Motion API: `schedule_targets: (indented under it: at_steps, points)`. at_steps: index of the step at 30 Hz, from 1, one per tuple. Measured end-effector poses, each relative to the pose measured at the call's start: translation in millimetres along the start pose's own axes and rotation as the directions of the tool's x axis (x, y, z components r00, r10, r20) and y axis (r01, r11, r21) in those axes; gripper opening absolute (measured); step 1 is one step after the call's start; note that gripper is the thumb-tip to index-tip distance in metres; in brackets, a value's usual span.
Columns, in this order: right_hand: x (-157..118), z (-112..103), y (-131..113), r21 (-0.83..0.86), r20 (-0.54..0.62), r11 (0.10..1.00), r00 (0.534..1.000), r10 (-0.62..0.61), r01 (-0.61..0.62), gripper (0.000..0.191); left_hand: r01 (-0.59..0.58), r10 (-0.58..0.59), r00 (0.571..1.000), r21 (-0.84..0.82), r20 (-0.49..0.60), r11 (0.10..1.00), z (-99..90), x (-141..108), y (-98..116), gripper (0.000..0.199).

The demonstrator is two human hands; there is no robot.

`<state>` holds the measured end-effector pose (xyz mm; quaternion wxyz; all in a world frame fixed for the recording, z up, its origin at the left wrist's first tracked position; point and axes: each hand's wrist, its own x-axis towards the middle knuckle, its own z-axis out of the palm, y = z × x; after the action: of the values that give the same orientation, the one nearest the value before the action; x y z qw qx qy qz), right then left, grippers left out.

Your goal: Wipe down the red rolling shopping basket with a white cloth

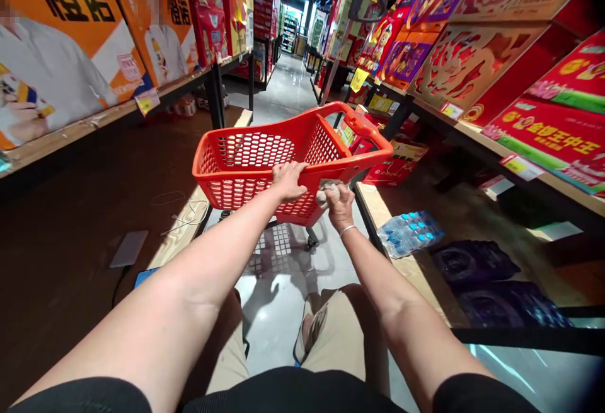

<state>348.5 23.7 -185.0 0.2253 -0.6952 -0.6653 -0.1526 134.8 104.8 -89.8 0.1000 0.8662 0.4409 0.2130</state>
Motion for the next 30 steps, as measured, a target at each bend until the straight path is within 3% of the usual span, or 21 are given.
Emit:
schedule_targets:
  at_steps: [3,7,10,12,14,17,21,23,25,27,30]
  points:
    - [-31,31,1,0.051,0.214,0.990,0.967,-0.138,0.130,0.042,0.006,-0.006,1.000,-0.003,0.002,1.000,0.5,3,-3,0.065]
    - [-41,39,5,0.103,0.296,0.967,0.921,-0.253,0.233,0.041,0.000,0.000,1.000,-0.002,0.007,1.000,-0.5,7,-7,0.065]
    - [-12,13,13,0.083,0.181,0.958,0.941,-0.287,0.276,0.037,-0.007,0.007,1.000,-0.002,0.011,1.000,-1.5,12,-13,0.065]
    - [18,-17,20,0.040,0.020,0.969,0.969,-0.245,0.244,0.035,-0.009,0.009,1.000,-0.004,0.013,1.000,-2.0,16,-18,0.064]
    - [49,-52,25,-0.004,-0.171,0.990,0.976,-0.137,0.138,0.033,-0.007,0.007,1.000,-0.006,0.008,1.000,-2.0,21,-22,0.063]
    - [83,-92,21,-0.028,-0.367,0.999,0.930,0.016,-0.028,0.035,-0.011,0.011,1.000,-0.016,-0.009,1.000,-1.0,27,-27,0.061]
    - [91,-98,-16,-0.066,-0.289,0.993,0.954,0.074,-0.097,0.040,-0.034,0.033,0.999,-0.025,-0.030,0.999,1.8,28,-30,0.060]
    - [85,-92,-37,-0.113,-0.184,0.994,0.983,-0.008,-0.013,0.037,-0.043,0.042,0.998,-0.027,-0.037,0.999,3.1,27,-31,0.060]
    - [81,-93,-49,-0.163,-0.063,0.974,0.984,-0.169,0.157,0.034,-0.044,0.043,0.998,-0.026,-0.041,0.999,3.3,26,-33,0.058]
    - [80,-106,-47,-0.200,0.002,0.942,0.961,-0.277,0.271,0.032,-0.038,0.038,0.999,-0.022,-0.027,0.999,2.0,27,-35,0.056]
    - [85,-140,-18,-0.224,-0.063,0.961,0.981,-0.183,0.164,0.029,-0.030,0.030,0.999,-0.018,0.014,0.999,-3.4,29,-39,0.051]
